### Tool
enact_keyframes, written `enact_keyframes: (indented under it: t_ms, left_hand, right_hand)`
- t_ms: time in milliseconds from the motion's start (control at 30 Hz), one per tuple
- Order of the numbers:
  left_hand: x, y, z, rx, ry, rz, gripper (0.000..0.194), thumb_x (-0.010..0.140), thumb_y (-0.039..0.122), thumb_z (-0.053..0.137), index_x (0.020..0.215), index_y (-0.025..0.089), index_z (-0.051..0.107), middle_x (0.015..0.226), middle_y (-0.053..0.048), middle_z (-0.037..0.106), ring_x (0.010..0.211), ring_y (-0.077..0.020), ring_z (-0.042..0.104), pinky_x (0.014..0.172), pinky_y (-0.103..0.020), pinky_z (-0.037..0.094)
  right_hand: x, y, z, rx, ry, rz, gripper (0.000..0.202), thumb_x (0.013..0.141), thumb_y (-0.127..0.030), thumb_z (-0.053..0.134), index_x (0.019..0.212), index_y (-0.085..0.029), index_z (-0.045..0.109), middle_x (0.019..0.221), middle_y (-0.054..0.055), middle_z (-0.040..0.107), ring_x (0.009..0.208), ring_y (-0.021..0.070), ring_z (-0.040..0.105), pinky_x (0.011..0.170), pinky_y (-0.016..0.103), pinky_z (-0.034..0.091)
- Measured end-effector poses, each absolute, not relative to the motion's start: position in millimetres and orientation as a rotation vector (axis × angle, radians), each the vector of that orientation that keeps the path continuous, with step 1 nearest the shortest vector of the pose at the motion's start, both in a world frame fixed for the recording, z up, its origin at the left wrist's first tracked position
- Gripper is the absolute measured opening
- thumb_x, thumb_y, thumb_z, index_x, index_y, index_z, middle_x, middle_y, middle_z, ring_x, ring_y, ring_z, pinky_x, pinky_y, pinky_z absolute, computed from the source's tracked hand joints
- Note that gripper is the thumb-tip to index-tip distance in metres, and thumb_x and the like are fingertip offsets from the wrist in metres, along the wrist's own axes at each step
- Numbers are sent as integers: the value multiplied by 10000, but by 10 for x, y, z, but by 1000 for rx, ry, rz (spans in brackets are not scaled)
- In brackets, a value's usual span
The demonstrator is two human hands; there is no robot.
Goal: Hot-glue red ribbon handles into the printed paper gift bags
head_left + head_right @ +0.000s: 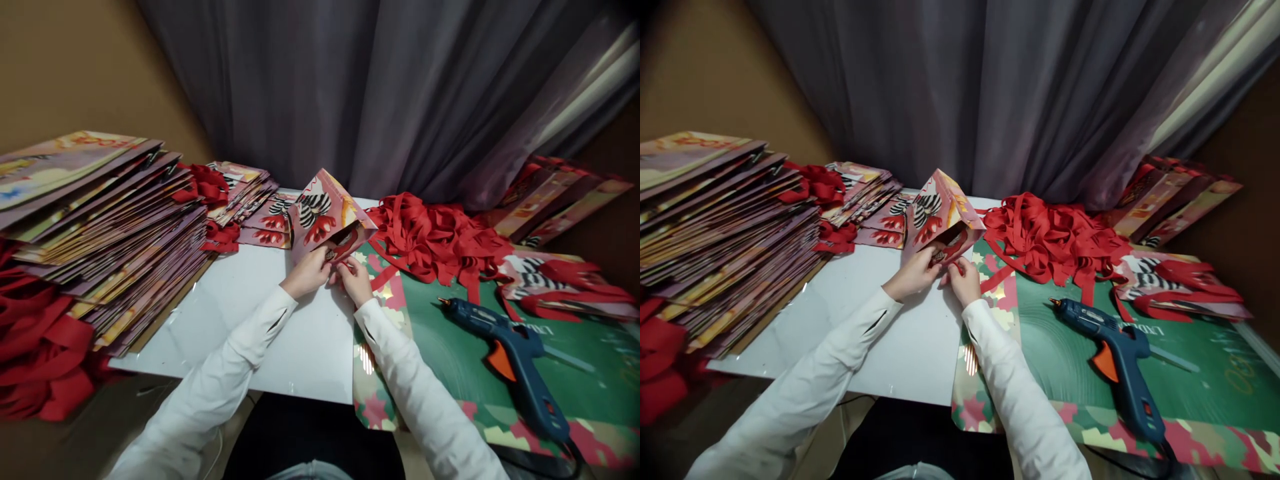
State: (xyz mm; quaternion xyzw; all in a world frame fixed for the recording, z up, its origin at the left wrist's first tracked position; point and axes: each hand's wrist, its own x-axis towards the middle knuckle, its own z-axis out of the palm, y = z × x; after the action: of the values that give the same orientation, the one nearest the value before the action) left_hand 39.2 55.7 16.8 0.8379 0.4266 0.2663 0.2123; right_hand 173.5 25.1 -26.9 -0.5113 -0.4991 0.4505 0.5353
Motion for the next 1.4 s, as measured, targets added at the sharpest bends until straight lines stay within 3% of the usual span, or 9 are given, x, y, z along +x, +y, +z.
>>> enact_keyframes:
  t_ms: [167,333,433,667,833,1033,1167,1400]
  left_hand:
    - [406,566,122,2328,1186,758,377,786,63,450,1149,148,508,1101,-105,657,1027,-218,627,890,-344,501]
    - [396,607,68,2314,1287,749,324,804,103,476,1122,97,532,1039,-165,666,1000,-286,634,881,-432,498]
    - [391,607,62,2313,1296,759,331,816,104,473,1143,107,528,1092,-158,657,1044,-271,621,914,-410,486]
    - [428,513,159,2313,1289,751,404,841,111,457,1243,143,485,1210,-117,627,1116,-222,598,960,-341,467]
    - [451,436,209,2303,1350,634,432,887,148,414,1317,115,444,1201,-159,635,1090,-257,623,919,-356,489]
    - [430,446,205,2291,1469,520,392,886,124,396,1264,66,480,1150,-205,643,1079,-299,628,935,-403,473]
    - [439,433,232,2294,1482,508,385,870,124,421,1245,72,489,1205,-209,618,1119,-293,606,942,-389,471]
    - [447,462,195,2263,1518,516,226,921,229,405,998,122,589,1018,-162,690,1003,-262,653,886,-362,493]
  right_hand:
    - [1778,261,-304,-1302,-1253,914,131,788,-349,503,796,-223,536,493,-41,600,406,133,516,430,235,409]
    - [1809,260,-355,-1168,-1382,1032,177,821,-393,496,865,-233,435,576,-42,654,380,101,480,421,217,391]
    - [1816,257,-355,-1102,-1427,1077,196,838,-404,489,894,-235,406,593,-53,653,390,91,499,425,203,388]
    - [1823,241,-298,-1193,-1418,983,219,863,-444,489,852,-228,454,545,-50,629,352,91,478,400,208,360]
    - [1790,244,-324,-1190,-1393,1042,252,863,-465,493,779,-228,472,476,-44,596,360,105,469,419,217,374]
    - [1786,212,-295,-1192,-1559,996,138,876,-350,450,889,-223,503,612,-27,646,492,129,558,541,239,448]
    - [1781,178,-249,-1325,-1628,799,121,874,-272,415,803,-225,501,621,-8,624,552,150,564,601,260,436]
    - [1760,152,-193,-1382,-1674,803,200,915,-290,418,728,-243,473,562,-12,628,497,157,546,597,270,420]
